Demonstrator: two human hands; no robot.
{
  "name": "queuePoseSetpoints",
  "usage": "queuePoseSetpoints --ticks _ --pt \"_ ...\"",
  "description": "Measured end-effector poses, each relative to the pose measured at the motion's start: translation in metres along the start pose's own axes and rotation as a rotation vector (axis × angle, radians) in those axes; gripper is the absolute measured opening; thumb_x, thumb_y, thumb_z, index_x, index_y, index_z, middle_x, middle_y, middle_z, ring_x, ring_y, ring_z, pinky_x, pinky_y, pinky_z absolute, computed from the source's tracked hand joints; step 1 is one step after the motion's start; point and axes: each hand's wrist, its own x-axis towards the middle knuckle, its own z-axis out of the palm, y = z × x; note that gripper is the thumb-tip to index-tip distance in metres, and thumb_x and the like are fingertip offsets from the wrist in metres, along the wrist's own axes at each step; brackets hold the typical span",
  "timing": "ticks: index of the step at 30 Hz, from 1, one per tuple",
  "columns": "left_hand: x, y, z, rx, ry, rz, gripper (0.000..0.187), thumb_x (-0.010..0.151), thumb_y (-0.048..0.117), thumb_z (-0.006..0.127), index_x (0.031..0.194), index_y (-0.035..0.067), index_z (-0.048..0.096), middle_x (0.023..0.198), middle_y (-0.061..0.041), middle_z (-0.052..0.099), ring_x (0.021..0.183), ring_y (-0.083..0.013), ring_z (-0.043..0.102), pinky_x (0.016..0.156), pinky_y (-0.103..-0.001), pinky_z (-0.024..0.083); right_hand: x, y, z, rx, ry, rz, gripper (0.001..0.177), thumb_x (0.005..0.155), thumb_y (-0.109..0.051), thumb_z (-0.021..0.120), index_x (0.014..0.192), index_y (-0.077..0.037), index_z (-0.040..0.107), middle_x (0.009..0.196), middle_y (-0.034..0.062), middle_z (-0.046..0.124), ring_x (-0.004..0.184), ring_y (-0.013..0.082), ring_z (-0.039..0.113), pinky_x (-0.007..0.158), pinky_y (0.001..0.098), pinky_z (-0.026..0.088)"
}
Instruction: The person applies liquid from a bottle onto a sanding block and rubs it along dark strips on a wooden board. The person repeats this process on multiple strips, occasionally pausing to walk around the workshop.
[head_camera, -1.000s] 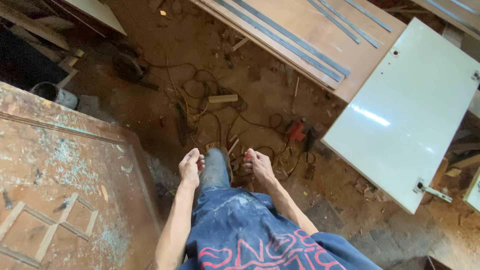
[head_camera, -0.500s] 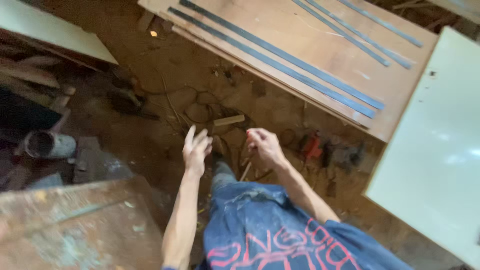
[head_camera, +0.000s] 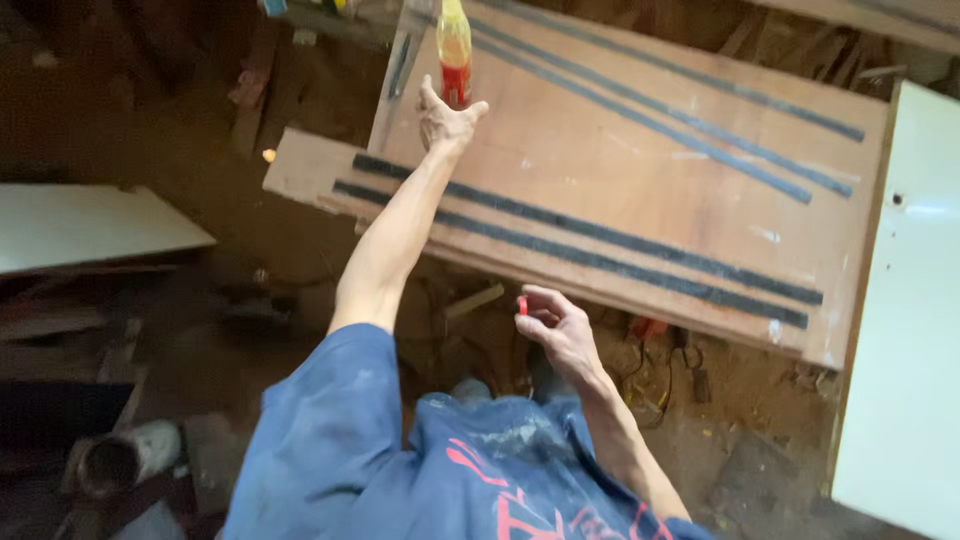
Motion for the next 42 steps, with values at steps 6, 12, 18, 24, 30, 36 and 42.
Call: queuePoseSetpoints --ticks 6,12,18,24,30,36,42 --pt "0.077 -0.006 0.049 -0.033 0.153 0.182 0.121 0.052 0.034 0.102 0.147 0.010 0.030 0.145 -0.021 0.046 0.134 -0.0396 0.044 0.108 -0.048 0.041 0.047 -0.057 -0.018 -0.190 0.090 -0.086 0.043 0.086 -0.006 0.076 0.128 -0.001 0.067 0.106 0.0093 0.076 0.094 0.0146 0.071 0.081 0.0293 0.060" --pt "0.043 0.005 0.022 0.066 0.158 0.434 0.068 0.071 0.029 0.095 0.128 0.021 0.059 0.117 -0.007 0.064 0.111 -0.0311 0.064 0.094 -0.044 0.049 0.100 -0.141 -0.033 -0.486 0.292 -0.508 0.034 0.091 -0.009 0.075 0.124 -0.004 0.068 0.105 0.0105 0.072 0.090 0.0148 0.072 0.077 0.0265 0.063" --pt "-0.080 0.018 -0.079 0.165 0.315 0.662 0.066 0.072 0.035 0.096 0.128 0.020 0.065 0.114 -0.001 0.058 0.110 -0.0223 0.053 0.095 -0.041 0.041 0.142 -0.195 0.000 -0.666 0.102 -0.797 0.038 0.094 -0.010 0.083 0.128 -0.004 0.069 0.121 0.0134 0.068 0.104 0.0215 0.075 0.089 0.0306 0.062" --pt "-0.150 0.016 -0.149 0.221 0.374 0.555 0.055 0.078 0.044 0.092 0.124 0.025 0.068 0.110 0.001 0.055 0.107 -0.0206 0.049 0.093 -0.042 0.039 0.125 -0.184 0.052 -0.768 -0.154 -0.835 0.035 0.091 -0.008 0.086 0.124 -0.005 0.073 0.119 0.0151 0.070 0.100 0.0238 0.075 0.088 0.0321 0.065" --pt "-0.195 -0.003 -0.201 0.393 0.435 0.526 0.047 0.084 0.038 0.084 0.125 0.023 0.069 0.113 0.000 0.054 0.113 -0.0237 0.051 0.103 -0.049 0.037 0.106 -0.154 0.086 -0.788 -0.241 -0.919 0.038 0.085 -0.017 0.090 0.119 -0.007 0.076 0.110 0.0169 0.072 0.094 0.0283 0.073 0.080 0.0380 0.061" --pt "-0.234 -0.023 -0.230 0.497 0.497 0.450 0.041 0.084 0.040 0.082 0.121 0.025 0.070 0.111 0.001 0.056 0.108 -0.0237 0.054 0.103 -0.047 0.039 0.089 -0.119 0.122 -0.819 -0.213 -0.736 0.030 0.086 -0.022 0.089 0.109 -0.007 0.077 0.097 0.0146 0.073 0.081 0.0244 0.073 0.073 0.0356 0.060" --pt "-0.265 -0.028 -0.228 0.411 0.571 0.308 0.044 0.082 0.042 0.082 0.120 0.023 0.070 0.107 0.000 0.057 0.104 -0.0255 0.055 0.093 -0.046 0.041 0.074 -0.114 0.130 -0.714 -0.318 -0.764 0.032 0.085 -0.014 0.086 0.113 -0.006 0.075 0.099 0.0135 0.073 0.082 0.0236 0.073 0.074 0.0334 0.060"
